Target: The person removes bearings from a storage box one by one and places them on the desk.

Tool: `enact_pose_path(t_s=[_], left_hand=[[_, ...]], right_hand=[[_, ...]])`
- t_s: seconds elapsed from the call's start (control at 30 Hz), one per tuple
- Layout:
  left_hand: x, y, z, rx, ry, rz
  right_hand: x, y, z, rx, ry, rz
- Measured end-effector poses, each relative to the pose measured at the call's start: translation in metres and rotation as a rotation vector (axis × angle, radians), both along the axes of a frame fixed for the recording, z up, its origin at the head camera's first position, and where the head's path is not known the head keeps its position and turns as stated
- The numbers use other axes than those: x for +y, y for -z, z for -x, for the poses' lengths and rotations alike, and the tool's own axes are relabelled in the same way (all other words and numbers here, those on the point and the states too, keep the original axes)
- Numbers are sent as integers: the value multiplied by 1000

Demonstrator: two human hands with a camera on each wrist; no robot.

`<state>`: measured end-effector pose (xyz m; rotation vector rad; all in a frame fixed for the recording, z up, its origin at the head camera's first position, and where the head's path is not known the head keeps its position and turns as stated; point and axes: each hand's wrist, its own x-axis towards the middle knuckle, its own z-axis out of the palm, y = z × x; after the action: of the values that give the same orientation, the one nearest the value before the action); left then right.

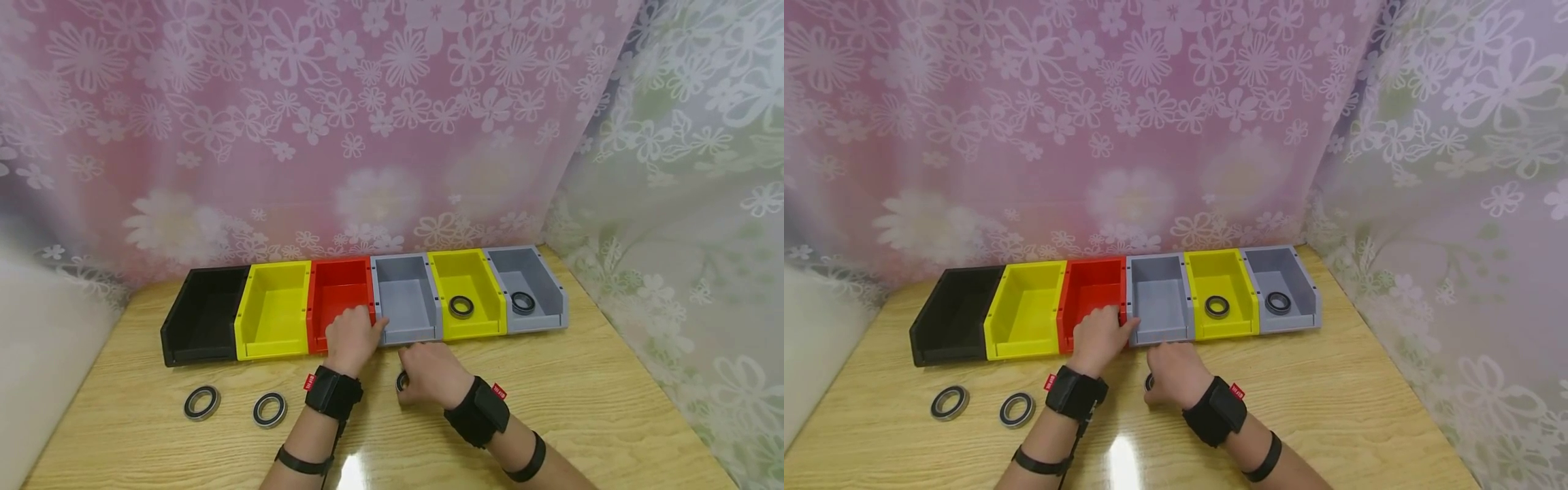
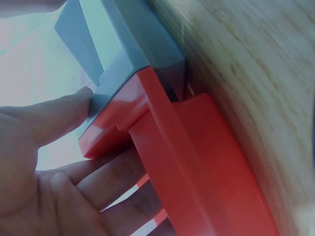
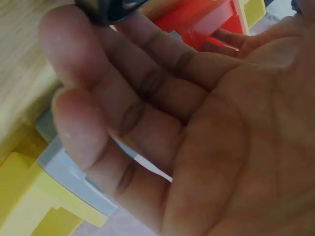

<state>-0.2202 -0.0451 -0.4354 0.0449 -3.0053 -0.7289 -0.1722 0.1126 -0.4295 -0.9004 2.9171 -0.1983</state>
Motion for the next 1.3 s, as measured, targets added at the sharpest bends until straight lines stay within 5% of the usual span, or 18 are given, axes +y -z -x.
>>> enact_pose_path(t_s=[1.3], left_hand=[[0,0,-1,6,2,-2]], right_hand=[[-5,-1,-1,-59,29,-102]])
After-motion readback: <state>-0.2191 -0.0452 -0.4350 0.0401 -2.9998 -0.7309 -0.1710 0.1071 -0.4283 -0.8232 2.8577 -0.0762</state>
